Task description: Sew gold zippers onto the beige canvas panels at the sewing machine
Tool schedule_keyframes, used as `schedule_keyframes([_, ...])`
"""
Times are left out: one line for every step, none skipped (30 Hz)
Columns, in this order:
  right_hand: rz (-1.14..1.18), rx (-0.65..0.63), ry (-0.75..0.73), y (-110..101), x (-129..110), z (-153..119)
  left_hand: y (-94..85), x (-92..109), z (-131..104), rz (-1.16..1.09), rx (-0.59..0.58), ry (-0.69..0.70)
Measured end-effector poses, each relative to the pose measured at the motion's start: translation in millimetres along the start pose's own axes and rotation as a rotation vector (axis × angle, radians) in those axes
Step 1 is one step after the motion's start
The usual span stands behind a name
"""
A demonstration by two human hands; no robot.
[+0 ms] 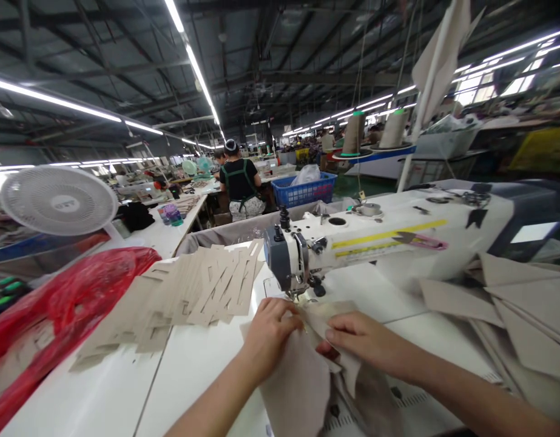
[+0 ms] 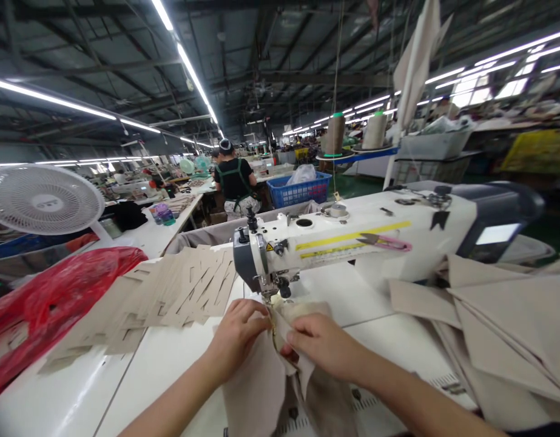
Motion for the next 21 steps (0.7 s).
schedule_keyframes([-0.025,0.008,-0.015,1.5,0.4,-0.8,3.0,-2.0,0.5,0.044,-0.022,0.011])
schedule_keyframes([-0.043,0.018,-0.032,2.8,0.7,-1.6,5.4,-4.6,0.2,0.079,-0.044,0.008])
schedule_keyframes([-0.054,0.030,-0.049,3.5,1.0,-2.2,6.3,-7.4,-0.7,0.100,-0.055,-0.007])
schedule_keyframes([-0.059,0.043,-0.066,3.8,1.1,-2.7,5.9,-9.5,-2.1,0.108,-0.056,-0.023])
schedule_keyframes([-0.065,0.052,-0.081,3.9,1.2,-3.0,4.6,-10.3,-3.7,0.101,-0.050,-0.034])
schedule_keyframes([-0.072,0.061,-0.097,3.8,1.0,-3.2,2.8,-9.5,-5.4,0.079,-0.041,-0.034])
schedule_keyframes([-0.078,0.069,-0.111,3.7,0.6,-3.2,1.0,-7.1,-6.8,0.046,-0.035,-0.020])
schedule_keyframes([-0.086,0.073,-0.120,3.6,0.3,-3.1,0.3,-3.7,-7.7,0.008,-0.044,0.004])
schedule_keyframes([-0.093,0.075,-0.125,3.7,0.1,-2.9,0.6,-0.3,-8.0,-0.025,-0.068,0.029])
schedule_keyframes([-0.100,0.075,-0.131,3.6,-0.3,-2.6,1.7,2.6,-7.5,-0.048,-0.098,0.050])
schedule_keyframes([-0.110,0.077,-0.142,3.1,-1.2,-2.2,3.0,4.6,-6.1,-0.057,-0.128,0.066])
schedule_keyframes([-0.125,0.079,-0.161,2.4,-2.9,-1.7,4.5,5.8,-3.9,-0.056,-0.151,0.081])
schedule_keyframes([-0.148,0.079,-0.185,1.7,-5.1,-1.2,5.9,6.8,-1.1,-0.046,-0.162,0.102])
schedule_keyframes([-0.178,0.078,-0.211,1.2,-7.5,-0.8,7.0,7.6,1.9,-0.032,-0.157,0.128])
schedule_keyframes([-0.216,0.076,-0.234,0.9,-9.8,-0.4,8.2,8.3,4.8,-0.014,-0.138,0.154])
schedule_keyframes([-0.262,0.079,-0.255,0.9,-11.8,0.0,9.7,8.3,7.3,0.010,-0.107,0.171])
schedule_keyframes([-0.317,0.088,-0.272,1.2,-13.6,0.3,11.9,7.7,9.2,0.039,-0.068,0.175])
schedule_keyframes([-0.385,0.108,-0.290,1.6,-15.3,0.5,14.8,7.0,10.2,0.070,-0.025,0.171])
schedule_keyframes([-0.468,0.135,-0.315,2.3,-17.4,0.5,18.7,6.7,10.2,0.100,0.019,0.166])
schedule_keyframes([-0.560,0.165,-0.350,3.4,-20.1,0.3,23.2,7.3,9.4,0.123,0.060,0.168])
schedule_keyframes([-0.654,0.188,-0.392,5.3,-22.8,0.0,28.2,8.8,7.9,0.139,0.096,0.181])
Point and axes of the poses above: each hand's wrist, its own z-axis towards the middle knuckle, its own y-axis out of the palm, x = y × z, the point moved 7 cm from there along z, towards the middle knuckle, and after that the axes turned 15 degrees about z, right-handed, at the moved point
